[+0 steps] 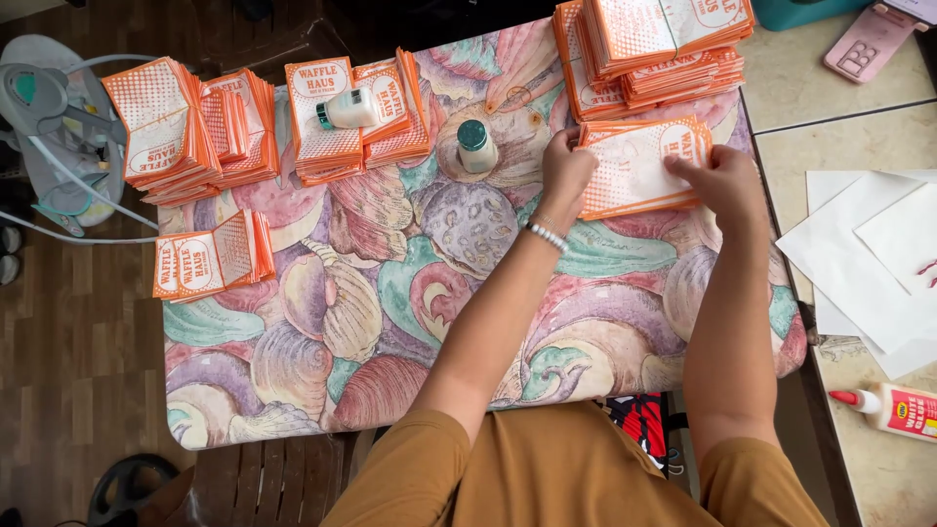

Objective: Assembling paper bags by applying glue to the edges and folding the templates.

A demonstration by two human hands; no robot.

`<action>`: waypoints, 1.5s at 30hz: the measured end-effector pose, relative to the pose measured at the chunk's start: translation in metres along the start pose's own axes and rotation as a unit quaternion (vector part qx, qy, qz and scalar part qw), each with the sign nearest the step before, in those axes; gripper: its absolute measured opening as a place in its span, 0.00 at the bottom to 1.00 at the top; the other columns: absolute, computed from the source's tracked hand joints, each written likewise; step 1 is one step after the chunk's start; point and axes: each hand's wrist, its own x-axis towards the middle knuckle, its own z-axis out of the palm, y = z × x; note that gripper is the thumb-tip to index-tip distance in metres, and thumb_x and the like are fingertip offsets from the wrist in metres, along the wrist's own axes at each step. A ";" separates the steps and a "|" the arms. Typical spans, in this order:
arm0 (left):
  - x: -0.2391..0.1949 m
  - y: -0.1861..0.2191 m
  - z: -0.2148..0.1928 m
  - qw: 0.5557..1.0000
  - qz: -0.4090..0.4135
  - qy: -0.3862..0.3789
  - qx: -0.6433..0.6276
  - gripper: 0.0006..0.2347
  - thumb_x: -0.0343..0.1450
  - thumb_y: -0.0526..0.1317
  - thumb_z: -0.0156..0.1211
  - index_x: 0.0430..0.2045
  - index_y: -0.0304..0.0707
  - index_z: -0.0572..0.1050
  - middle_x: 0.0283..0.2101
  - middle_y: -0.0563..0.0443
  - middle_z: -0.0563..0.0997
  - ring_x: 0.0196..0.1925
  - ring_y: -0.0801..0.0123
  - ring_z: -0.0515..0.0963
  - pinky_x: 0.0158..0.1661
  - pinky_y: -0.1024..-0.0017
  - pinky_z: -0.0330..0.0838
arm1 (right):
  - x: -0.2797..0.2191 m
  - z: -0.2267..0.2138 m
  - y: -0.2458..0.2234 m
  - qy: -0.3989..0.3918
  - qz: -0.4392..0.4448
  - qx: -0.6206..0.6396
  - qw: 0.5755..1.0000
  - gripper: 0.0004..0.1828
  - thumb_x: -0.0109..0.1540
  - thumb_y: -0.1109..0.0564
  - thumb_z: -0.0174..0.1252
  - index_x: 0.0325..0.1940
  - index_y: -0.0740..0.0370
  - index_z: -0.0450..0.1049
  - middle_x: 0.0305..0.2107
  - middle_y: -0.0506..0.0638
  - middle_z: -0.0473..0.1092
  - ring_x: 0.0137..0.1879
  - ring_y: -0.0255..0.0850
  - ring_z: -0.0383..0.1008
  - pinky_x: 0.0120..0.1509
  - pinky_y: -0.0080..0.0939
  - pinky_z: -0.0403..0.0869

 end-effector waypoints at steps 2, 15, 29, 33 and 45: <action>0.009 -0.038 -0.019 0.990 0.142 -0.020 0.001 0.20 0.62 0.20 0.50 0.49 0.30 0.74 0.44 0.41 0.77 0.35 0.68 0.70 0.36 0.69 0.66 | -0.003 0.008 0.021 0.008 -0.072 0.044 0.996 0.21 0.61 0.47 0.72 0.47 0.59 0.71 0.38 0.51 0.71 0.43 0.42 0.70 0.44 0.44 0.67; -0.005 -0.077 -0.086 0.894 0.421 -0.151 0.005 0.17 0.65 0.21 0.59 0.44 0.39 0.77 0.43 0.50 0.77 0.53 0.68 0.76 0.55 0.63 0.72 | -0.041 0.067 0.046 0.029 -0.360 0.243 0.900 0.37 0.56 0.80 0.61 0.67 0.68 0.60 0.52 0.66 0.68 0.64 0.56 0.69 0.72 0.58 0.66; -0.003 -0.089 -0.076 0.892 0.434 -0.127 0.002 0.25 0.58 0.21 0.62 0.50 0.38 0.73 0.44 0.45 0.77 0.50 0.61 0.79 0.50 0.60 0.76 | -0.047 0.069 0.040 0.025 -0.394 0.236 0.888 0.50 0.47 0.83 0.49 0.74 0.70 0.53 0.53 0.72 0.66 0.69 0.69 0.64 0.74 0.72 0.59; -0.009 -0.085 -0.081 0.893 0.422 -0.154 -0.026 0.22 0.64 0.41 0.73 0.51 0.40 0.73 0.45 0.46 0.77 0.52 0.66 0.78 0.52 0.60 0.76 | -0.043 0.073 0.045 0.023 -0.402 0.243 0.882 0.53 0.45 0.83 0.49 0.76 0.68 0.52 0.55 0.73 0.65 0.71 0.69 0.62 0.74 0.74 0.60; -0.008 -0.090 -0.073 0.883 0.462 -0.082 0.023 0.11 0.80 0.46 0.50 0.44 0.41 0.76 0.42 0.48 0.79 0.49 0.61 0.80 0.52 0.63 0.73 | -0.050 0.075 0.039 0.039 -0.408 0.242 0.879 0.53 0.46 0.82 0.50 0.77 0.68 0.52 0.54 0.72 0.66 0.71 0.67 0.61 0.73 0.71 0.63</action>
